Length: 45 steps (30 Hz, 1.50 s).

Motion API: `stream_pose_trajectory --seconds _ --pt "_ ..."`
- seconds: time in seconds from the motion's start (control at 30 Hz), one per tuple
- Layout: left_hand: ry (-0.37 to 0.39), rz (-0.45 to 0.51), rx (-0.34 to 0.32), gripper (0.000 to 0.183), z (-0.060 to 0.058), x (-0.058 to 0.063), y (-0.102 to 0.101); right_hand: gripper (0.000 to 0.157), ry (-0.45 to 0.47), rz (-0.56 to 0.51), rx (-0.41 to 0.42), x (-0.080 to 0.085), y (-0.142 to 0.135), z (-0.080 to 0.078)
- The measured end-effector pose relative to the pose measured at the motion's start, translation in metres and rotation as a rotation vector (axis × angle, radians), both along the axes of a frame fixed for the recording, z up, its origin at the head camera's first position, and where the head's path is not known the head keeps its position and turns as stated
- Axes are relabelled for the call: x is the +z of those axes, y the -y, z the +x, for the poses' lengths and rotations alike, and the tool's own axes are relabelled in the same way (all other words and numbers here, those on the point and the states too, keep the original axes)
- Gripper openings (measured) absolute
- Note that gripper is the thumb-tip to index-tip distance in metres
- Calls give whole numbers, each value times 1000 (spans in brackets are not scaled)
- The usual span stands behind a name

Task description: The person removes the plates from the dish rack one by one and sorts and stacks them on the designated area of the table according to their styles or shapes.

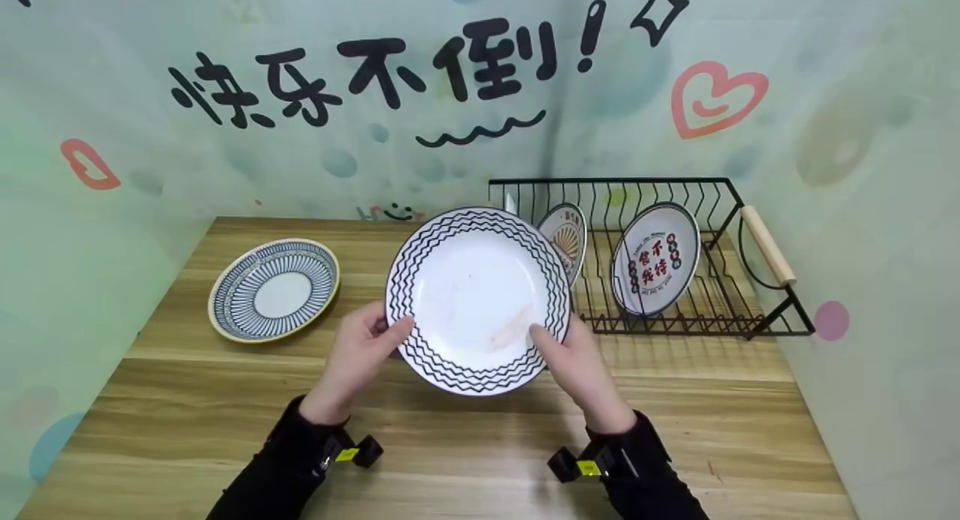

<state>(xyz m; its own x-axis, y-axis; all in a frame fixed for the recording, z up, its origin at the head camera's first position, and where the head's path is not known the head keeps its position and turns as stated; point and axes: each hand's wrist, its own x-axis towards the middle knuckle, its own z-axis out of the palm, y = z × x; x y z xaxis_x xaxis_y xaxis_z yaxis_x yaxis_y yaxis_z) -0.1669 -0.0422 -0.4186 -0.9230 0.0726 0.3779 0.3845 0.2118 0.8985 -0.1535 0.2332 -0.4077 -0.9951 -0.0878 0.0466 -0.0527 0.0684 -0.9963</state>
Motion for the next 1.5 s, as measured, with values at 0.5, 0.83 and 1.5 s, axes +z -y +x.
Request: stream_pose_trajectory --seconds 0.5,0.83,1.5 --pt "68 42 75 8 0 -3 8 53 -62 104 73 1 6 0" --pt "111 40 140 8 -2 -1 18 41 -365 192 45 1 -2 -1" --pt "94 20 204 7 -3 -2 41 54 -678 412 5 0 -15 -4"
